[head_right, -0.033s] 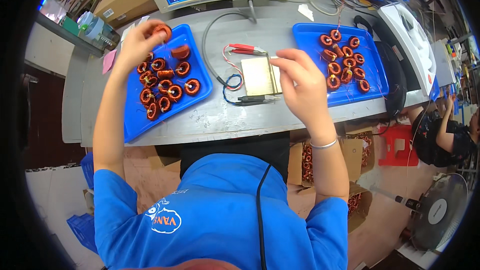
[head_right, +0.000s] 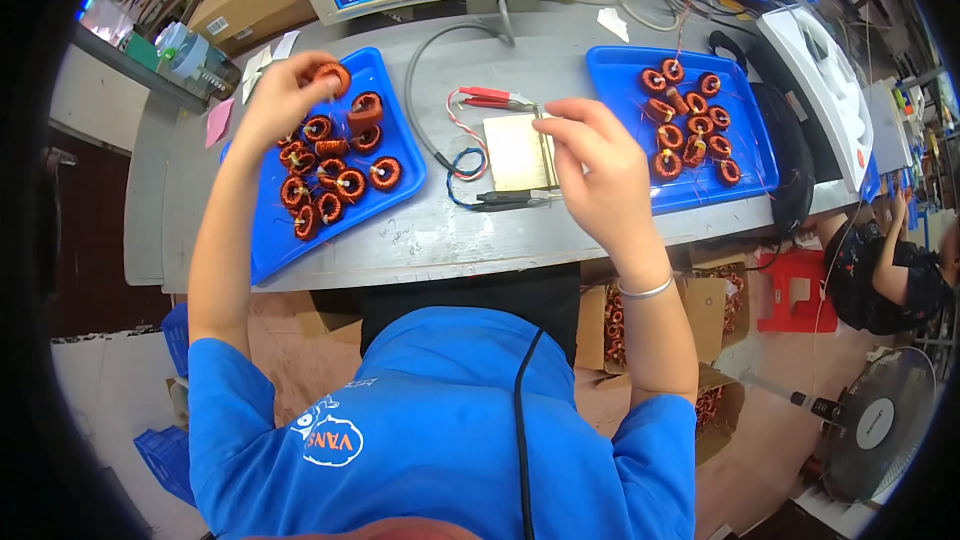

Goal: The person tests toroidal coils by taking them from a tray, connecting their wire leads to a testing fixture, and placing the tested coils onto another tray.

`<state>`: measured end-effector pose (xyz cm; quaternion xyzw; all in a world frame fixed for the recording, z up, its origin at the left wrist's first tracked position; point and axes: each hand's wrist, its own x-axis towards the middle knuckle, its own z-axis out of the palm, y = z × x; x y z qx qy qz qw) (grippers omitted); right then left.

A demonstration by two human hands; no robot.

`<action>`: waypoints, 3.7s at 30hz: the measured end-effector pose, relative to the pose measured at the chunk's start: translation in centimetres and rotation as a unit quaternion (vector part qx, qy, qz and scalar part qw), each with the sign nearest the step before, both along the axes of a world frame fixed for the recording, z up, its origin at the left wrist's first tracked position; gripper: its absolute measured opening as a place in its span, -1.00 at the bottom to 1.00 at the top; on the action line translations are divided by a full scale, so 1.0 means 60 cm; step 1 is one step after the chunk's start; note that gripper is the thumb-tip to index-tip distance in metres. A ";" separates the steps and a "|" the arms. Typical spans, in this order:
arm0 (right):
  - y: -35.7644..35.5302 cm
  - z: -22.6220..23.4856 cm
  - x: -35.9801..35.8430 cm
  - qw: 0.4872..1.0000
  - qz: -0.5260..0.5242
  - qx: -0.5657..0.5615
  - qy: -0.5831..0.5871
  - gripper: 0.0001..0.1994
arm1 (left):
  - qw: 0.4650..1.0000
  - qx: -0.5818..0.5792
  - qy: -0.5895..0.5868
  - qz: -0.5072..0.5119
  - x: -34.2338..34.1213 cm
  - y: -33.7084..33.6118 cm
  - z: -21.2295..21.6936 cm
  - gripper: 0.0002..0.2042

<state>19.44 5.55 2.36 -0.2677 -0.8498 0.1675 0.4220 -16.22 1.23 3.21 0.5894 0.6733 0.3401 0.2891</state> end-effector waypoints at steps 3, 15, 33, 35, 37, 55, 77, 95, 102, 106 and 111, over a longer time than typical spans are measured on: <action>-0.011 -0.003 -0.017 0.999 0.026 -0.021 0.003 -0.76 | 0.996 0.080 0.028 0.040 0.033 -0.029 -0.015 -0.79; -0.027 0.011 -0.048 0.731 0.292 -0.598 0.150 -0.78 | 0.885 -0.040 -0.437 -0.152 0.216 -0.060 0.056 -0.61; 0.034 -0.121 0.010 0.976 -0.058 -0.202 -0.051 -0.92 | 0.948 0.187 0.137 -0.217 0.330 0.051 -0.096 -0.79; 0.041 -0.136 0.006 0.979 -0.079 -0.185 -0.033 -0.96 | 0.956 0.175 0.120 -0.202 0.333 0.060 -0.113 -0.80; 0.048 -0.144 0.007 0.981 -0.127 -0.139 -0.047 -0.96 | 0.971 0.162 0.050 -0.170 0.335 0.062 -0.122 -0.81; 0.054 -0.169 -0.012 0.969 -0.197 -0.125 -0.084 -0.96 | 0.961 0.171 0.206 -0.076 0.353 0.069 -0.144 -0.89; 0.051 -0.162 -0.009 0.953 -0.229 -0.166 -0.108 -0.96 | 0.971 0.151 0.165 -0.090 0.359 0.074 -0.152 -0.89; -0.038 -0.111 0.090 0.979 -0.170 -0.070 0.085 -0.73 | 0.997 0.006 -0.046 -0.065 0.505 0.316 -0.147 -0.70; -0.038 -0.111 0.077 0.984 -0.121 -0.098 0.090 -0.76 | 0.973 0.047 0.191 -0.124 0.268 0.221 -0.070 -0.76; -0.035 -0.112 0.047 0.987 -0.091 -0.102 0.083 -0.77 | 0.927 -0.091 0.363 0.004 0.046 0.159 -0.088 -0.81; -0.036 -0.104 0.014 0.995 -0.056 -0.065 0.040 -0.74 | 0.944 -0.193 0.268 0.001 0.003 0.098 -0.104 -0.54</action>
